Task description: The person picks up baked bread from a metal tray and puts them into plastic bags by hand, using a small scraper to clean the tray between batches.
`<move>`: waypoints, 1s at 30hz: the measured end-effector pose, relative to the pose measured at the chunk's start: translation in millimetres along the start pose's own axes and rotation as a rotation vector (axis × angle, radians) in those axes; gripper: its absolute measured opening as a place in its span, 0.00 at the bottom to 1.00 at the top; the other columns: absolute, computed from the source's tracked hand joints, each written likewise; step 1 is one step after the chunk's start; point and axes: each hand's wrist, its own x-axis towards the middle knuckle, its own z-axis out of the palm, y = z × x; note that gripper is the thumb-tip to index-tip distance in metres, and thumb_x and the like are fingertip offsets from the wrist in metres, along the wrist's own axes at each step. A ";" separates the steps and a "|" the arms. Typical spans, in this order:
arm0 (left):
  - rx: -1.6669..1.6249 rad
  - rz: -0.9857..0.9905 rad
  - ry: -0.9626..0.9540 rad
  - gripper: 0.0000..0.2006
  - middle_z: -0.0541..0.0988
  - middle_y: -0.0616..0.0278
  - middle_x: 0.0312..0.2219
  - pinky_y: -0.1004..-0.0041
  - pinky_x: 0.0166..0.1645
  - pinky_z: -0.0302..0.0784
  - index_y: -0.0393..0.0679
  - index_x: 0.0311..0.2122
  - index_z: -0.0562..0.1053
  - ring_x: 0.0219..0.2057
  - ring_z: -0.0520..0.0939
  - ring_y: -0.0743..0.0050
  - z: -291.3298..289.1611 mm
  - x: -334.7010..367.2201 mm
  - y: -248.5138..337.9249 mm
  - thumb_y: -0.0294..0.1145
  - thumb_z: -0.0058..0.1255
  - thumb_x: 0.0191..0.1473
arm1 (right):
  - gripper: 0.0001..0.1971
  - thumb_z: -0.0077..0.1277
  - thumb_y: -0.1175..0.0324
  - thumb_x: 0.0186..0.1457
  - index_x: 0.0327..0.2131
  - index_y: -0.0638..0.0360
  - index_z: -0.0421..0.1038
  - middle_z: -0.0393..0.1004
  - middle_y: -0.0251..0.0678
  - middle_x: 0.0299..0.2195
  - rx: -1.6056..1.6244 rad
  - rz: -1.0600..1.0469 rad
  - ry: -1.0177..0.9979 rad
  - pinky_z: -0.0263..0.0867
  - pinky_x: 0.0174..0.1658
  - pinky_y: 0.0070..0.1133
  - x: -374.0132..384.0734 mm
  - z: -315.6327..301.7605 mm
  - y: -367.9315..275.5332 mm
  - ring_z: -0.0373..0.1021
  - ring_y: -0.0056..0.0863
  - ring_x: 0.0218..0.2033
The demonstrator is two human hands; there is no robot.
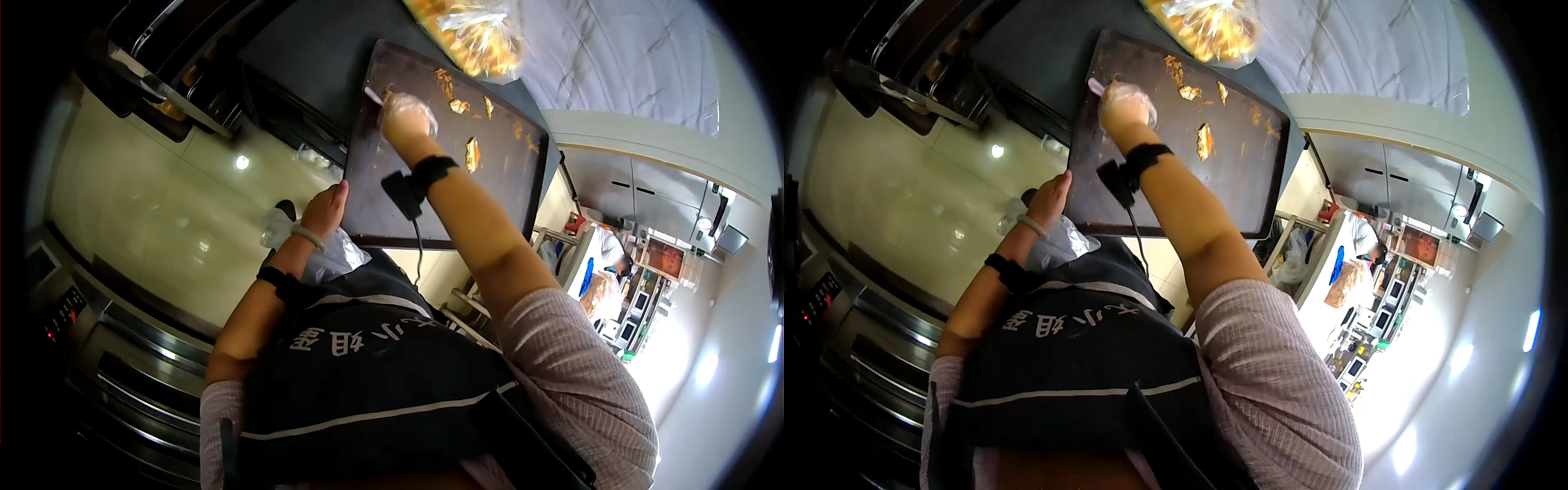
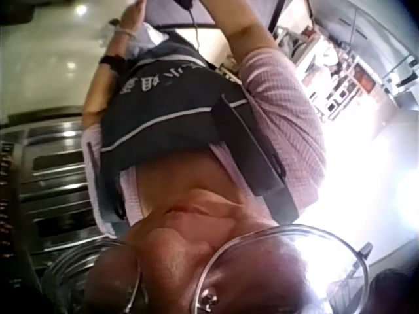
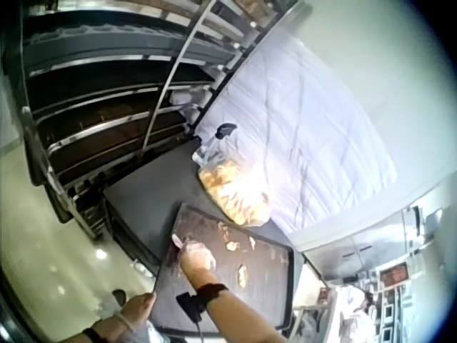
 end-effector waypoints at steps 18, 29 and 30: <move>-0.054 0.005 -0.018 0.26 0.73 0.44 0.25 0.58 0.36 0.66 0.37 0.29 0.68 0.31 0.71 0.41 -3.1 -2.7 5.2 0.50 0.23 0.57 | 0.16 0.39 0.58 0.54 0.30 0.57 0.74 0.74 0.44 0.33 0.056 0.161 0.077 0.68 0.35 0.31 9.7 -24.8 0.7 0.71 0.43 0.35; -0.010 -0.002 0.024 0.25 0.72 0.45 0.22 0.59 0.35 0.67 0.37 0.27 0.67 0.28 0.71 0.41 -3.6 -4.6 11.8 0.49 0.23 0.57 | 0.14 0.44 0.60 0.50 0.30 0.59 0.74 0.74 0.45 0.31 0.086 0.168 0.053 0.68 0.35 0.33 20.2 -35.6 5.6 0.71 0.41 0.34; -0.017 0.015 0.048 0.25 0.72 0.45 0.21 0.59 0.34 0.67 0.37 0.27 0.67 0.28 0.71 0.41 -2.1 -5.4 9.4 0.49 0.23 0.57 | 0.14 0.44 0.59 0.50 0.32 0.59 0.73 0.73 0.45 0.32 0.095 0.193 0.049 0.68 0.35 0.34 17.3 -33.7 3.4 0.71 0.41 0.35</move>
